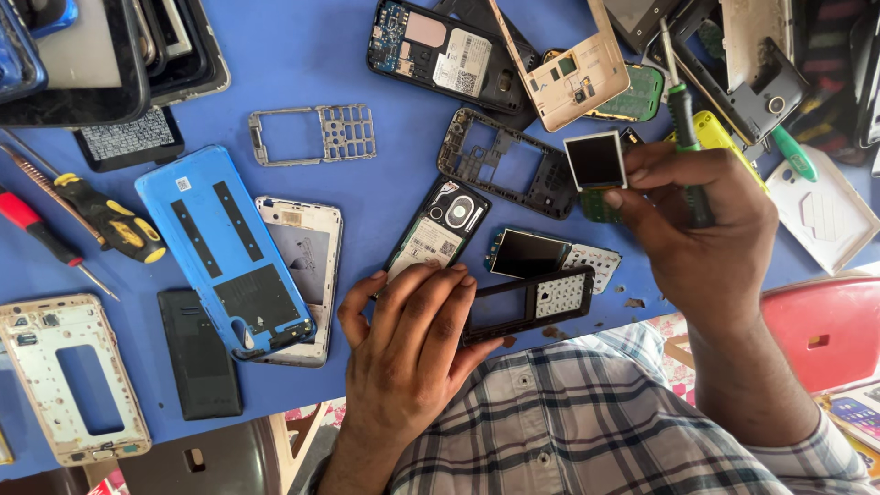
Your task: The person disassembles and reassembles several mobile phones on a cluttered workbench. Using a screwdriver, they remove back covers, separate circuit boards, and handle batteries and phone frames. The person repeatedly picks up, inspects, and places down various phone components throughout the clip.
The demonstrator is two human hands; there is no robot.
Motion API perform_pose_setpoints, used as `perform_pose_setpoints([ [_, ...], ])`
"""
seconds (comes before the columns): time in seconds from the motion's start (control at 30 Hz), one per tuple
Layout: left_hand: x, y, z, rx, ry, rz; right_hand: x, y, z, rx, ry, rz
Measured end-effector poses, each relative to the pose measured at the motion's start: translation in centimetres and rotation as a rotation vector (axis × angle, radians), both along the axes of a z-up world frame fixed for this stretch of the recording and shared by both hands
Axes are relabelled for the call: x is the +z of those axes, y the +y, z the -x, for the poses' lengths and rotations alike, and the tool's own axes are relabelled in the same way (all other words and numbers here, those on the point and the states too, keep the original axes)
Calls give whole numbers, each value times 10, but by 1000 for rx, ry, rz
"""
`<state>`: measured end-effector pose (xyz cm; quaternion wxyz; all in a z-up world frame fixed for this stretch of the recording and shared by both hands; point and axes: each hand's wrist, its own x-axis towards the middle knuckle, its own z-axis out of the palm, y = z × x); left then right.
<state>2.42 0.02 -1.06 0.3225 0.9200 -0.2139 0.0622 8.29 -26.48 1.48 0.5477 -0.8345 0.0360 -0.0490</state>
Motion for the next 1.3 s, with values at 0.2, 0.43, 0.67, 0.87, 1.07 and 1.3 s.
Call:
perform_pose_setpoints([
  [0.2,-2,0,1,4,-10,-5,8,-7,0,-16,8,-299],
  [0.43,1,-1,-2,-12,16,-14,23,-22,25,19,-120,147],
  [0.67,8,-3,-7,-62,51,-79,26,-17,41,276,-382,451],
  [0.87,12,-6,-6,-50,52,-129,2,-14,49,397,-556,691],
  [1.07,10,-8,-1,-62,47,-142,-9,-19,59,486,-495,657],
  [1.3,7,-8,-2,-63,56,-130,-3,-30,54,519,-466,565],
])
